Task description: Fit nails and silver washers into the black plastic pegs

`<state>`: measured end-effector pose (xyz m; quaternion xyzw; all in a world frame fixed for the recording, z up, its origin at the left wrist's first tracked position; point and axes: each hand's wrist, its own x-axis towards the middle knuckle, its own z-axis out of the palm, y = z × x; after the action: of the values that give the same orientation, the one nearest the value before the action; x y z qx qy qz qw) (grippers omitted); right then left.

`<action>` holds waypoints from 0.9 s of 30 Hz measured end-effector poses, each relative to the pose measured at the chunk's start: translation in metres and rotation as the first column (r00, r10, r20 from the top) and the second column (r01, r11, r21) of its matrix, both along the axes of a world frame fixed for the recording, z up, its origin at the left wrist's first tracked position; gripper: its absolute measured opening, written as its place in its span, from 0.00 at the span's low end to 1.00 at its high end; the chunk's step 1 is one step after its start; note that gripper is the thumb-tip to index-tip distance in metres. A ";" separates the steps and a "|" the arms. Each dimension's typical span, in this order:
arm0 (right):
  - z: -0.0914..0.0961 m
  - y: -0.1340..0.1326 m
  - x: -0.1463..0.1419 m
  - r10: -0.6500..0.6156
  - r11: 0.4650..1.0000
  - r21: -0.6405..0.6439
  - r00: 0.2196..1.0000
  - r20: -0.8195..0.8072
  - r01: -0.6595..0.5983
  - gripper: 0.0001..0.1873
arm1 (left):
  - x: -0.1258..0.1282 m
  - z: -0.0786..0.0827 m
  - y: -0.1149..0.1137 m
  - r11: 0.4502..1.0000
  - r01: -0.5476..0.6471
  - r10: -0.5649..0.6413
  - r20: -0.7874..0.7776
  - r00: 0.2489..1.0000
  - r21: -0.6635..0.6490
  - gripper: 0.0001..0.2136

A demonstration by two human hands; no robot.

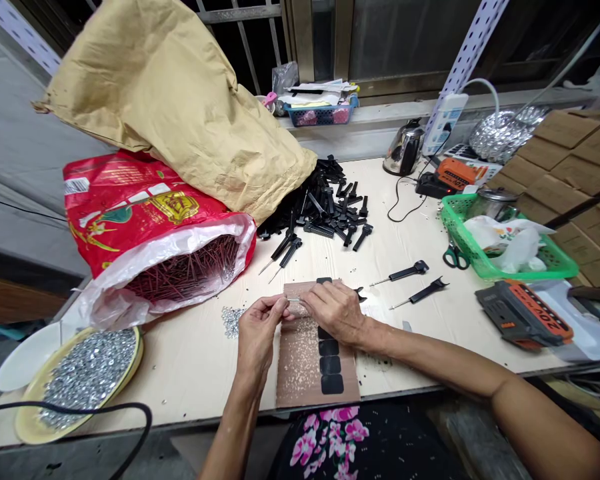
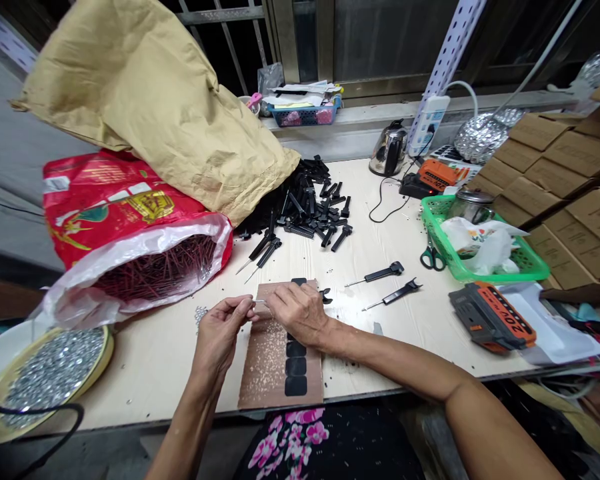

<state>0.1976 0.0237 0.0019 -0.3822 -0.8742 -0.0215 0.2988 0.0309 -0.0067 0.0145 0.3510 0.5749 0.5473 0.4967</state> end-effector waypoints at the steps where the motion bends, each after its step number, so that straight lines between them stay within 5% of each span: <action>1: 0.000 0.001 -0.001 -0.006 1.000 0.010 1.000 0.003 0.006 0.11 | 0.000 0.000 0.000 1.000 -0.003 0.003 -0.007 1.000 0.004 0.13; 7: 0.005 0.001 -0.005 0.012 1.000 -0.018 1.000 0.000 -0.012 0.12 | -0.004 0.000 -0.003 1.000 -0.014 0.014 0.019 1.000 -0.020 0.15; 13: 0.010 0.001 -0.005 -0.010 0.922 -0.384 0.989 -0.146 -0.047 0.11 | -0.004 -0.001 -0.004 0.999 -0.016 0.019 -0.120 0.993 0.029 0.12; 23: -0.003 0.001 -0.009 -0.011 1.000 0.025 1.000 -0.018 0.011 0.07 | -0.002 -0.005 0.001 1.000 -0.011 0.011 0.003 1.000 -0.028 0.14; 27: -0.007 0.002 -0.008 -0.016 0.999 0.049 1.000 -0.013 0.017 0.10 | -0.001 -0.005 0.001 1.000 0.000 -0.001 -0.059 0.998 -0.009 0.13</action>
<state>0.1894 0.0261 -0.0050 -0.3822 -0.8683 -0.0428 0.3133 0.0302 -0.0061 0.0092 0.3650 0.5916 0.5341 0.4812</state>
